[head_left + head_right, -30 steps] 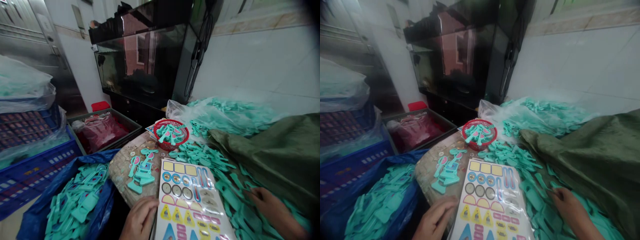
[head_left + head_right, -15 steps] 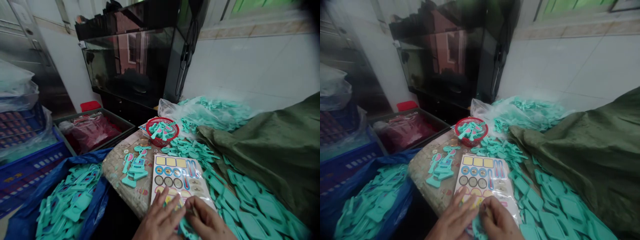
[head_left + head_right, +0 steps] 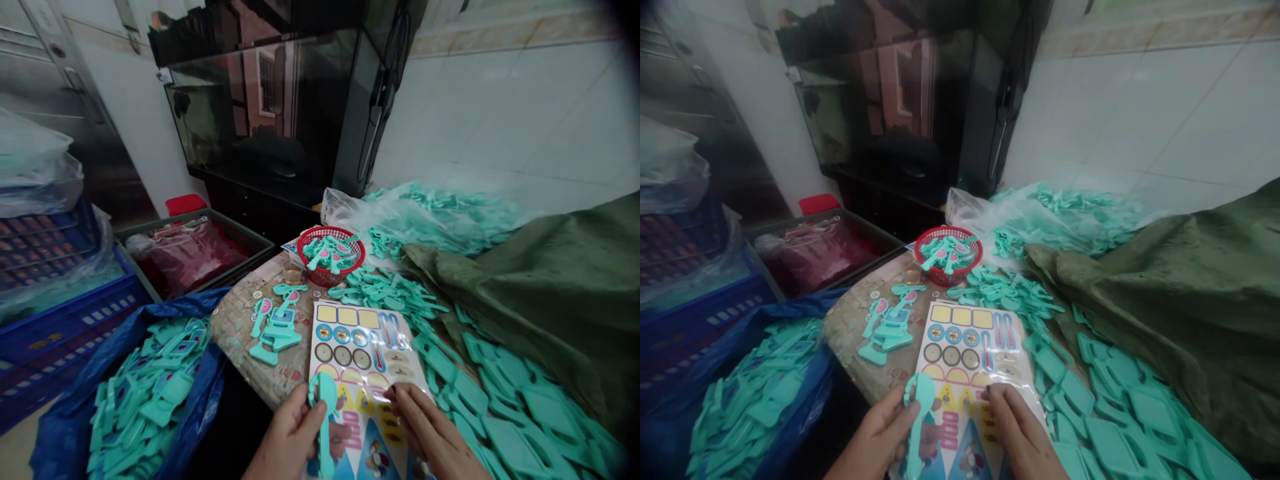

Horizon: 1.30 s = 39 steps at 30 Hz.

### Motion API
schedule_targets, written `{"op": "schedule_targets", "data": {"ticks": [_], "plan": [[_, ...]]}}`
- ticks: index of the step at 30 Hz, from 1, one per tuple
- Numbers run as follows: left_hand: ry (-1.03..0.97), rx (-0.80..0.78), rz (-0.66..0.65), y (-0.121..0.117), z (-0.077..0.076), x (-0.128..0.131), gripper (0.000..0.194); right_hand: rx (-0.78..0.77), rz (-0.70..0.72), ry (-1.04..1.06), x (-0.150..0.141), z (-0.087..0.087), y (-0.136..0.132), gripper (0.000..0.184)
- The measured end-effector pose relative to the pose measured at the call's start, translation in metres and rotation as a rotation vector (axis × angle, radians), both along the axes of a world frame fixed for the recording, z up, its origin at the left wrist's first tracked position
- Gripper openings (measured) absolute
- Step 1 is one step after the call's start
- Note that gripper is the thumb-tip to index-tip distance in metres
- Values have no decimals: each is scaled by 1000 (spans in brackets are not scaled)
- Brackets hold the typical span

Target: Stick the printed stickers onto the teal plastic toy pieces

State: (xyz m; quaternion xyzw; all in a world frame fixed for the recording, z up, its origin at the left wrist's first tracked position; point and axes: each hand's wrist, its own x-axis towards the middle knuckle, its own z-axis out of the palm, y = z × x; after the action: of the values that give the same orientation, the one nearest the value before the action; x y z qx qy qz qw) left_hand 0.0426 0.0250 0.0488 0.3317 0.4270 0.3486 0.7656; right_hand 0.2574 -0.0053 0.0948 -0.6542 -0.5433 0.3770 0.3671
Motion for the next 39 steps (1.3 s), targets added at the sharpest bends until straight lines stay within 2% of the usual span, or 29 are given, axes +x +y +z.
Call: {"op": "schedule_targets", "data": {"ticks": [2, 3, 6, 11, 17, 20, 25, 30, 34, 39], "plan": [[-80, -52, 54, 2, 0, 0, 47, -37, -1, -22, 0, -7, 8, 32], [-103, -67, 78, 3, 1, -1, 50, -55, -12, -33, -1, -10, 13, 30], [-136, -108, 100, 5, 2, -2, 49, -23, -31, -116, -3, -18, 30, 35], [-196, -102, 87, 8, 4, -2, 48, 65, -6, -170, -1, -21, 50, 27], [-172, -118, 179, 10, 8, 2, 39, 60, -12, -241, 2, -26, 61, 27], [-151, -107, 158, 11, 5, 4, 36, 50, -30, -270, 9, -29, 62, 28], [-125, -124, 130, 15, 3, 1, 34, 27, -43, -350, 30, -28, 57, 32], [-118, -126, 157, 17, 11, -3, 33, -10, -129, -411, 51, -26, 38, 31], [-88, -143, 182, 15, 16, -6, 31, -36, -135, -408, 57, -27, 19, 31], [-59, -101, 211, 12, 13, -10, 30, -108, -179, -426, 58, -36, -4, 39]]}}
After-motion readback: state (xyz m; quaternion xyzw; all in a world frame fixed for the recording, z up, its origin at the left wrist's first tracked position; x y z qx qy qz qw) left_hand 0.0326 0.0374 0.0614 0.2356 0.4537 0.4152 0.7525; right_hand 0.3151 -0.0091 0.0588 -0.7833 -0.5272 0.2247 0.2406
